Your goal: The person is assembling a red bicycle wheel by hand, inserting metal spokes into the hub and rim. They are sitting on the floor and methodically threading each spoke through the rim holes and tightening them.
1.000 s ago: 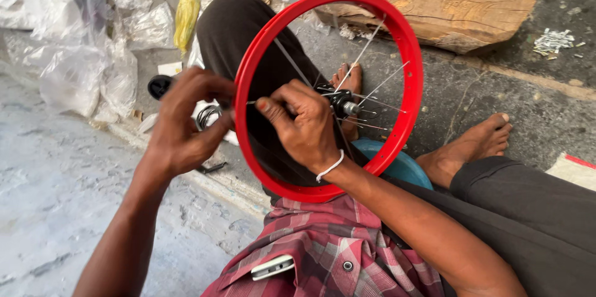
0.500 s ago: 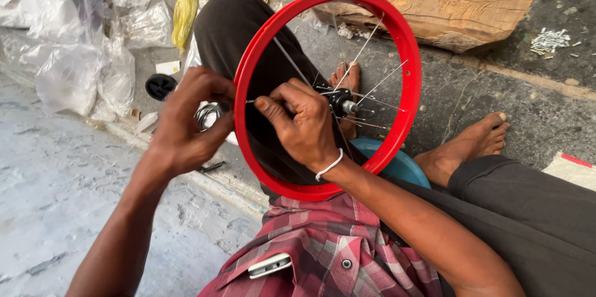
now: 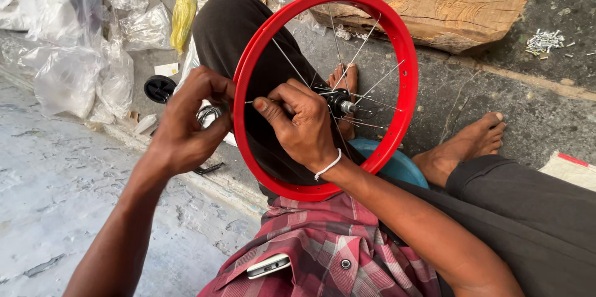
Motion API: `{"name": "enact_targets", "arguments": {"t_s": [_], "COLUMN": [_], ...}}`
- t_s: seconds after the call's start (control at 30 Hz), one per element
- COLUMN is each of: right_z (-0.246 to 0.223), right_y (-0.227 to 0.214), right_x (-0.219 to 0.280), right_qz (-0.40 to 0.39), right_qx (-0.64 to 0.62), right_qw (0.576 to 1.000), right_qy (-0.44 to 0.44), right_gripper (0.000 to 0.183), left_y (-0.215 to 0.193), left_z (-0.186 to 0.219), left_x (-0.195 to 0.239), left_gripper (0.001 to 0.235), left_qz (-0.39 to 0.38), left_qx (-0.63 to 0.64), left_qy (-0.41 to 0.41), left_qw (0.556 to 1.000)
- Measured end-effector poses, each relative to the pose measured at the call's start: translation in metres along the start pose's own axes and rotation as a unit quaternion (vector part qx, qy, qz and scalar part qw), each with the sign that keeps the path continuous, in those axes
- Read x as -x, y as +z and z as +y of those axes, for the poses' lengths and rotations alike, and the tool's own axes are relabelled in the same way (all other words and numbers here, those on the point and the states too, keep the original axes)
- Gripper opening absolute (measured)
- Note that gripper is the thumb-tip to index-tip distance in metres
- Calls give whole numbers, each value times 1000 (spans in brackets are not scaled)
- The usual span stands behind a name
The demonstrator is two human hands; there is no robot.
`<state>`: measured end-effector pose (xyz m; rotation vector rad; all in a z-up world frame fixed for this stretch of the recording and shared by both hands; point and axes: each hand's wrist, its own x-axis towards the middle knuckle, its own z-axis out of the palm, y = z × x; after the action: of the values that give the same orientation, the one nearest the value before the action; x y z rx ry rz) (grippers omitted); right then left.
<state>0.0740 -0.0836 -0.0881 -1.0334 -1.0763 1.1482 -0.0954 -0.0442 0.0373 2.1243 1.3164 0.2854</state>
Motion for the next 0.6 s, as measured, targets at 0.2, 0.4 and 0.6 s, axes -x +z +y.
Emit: {"name": "enact_targets", "arguments": {"t_s": [0.2, 0.4, 0.6], "right_z": [-2, -1, -6], "right_y": [-1, -4, -24], "right_x": [2, 1, -20], "right_qz": [-3, -7, -5], "right_qx": [19, 22, 40], "right_qw": [1000, 1000, 999], "right_qy": [21, -6, 25], "right_gripper": [30, 30, 28], "left_y": [7, 4, 21], "left_z": [-1, 3, -1], "left_x": [-2, -6, 0], "left_gripper": [18, 22, 35], "left_qz": [9, 7, 69], "left_qx": [-46, -81, 220], "left_qy": [9, 34, -44], "left_qw": [999, 996, 972]}}
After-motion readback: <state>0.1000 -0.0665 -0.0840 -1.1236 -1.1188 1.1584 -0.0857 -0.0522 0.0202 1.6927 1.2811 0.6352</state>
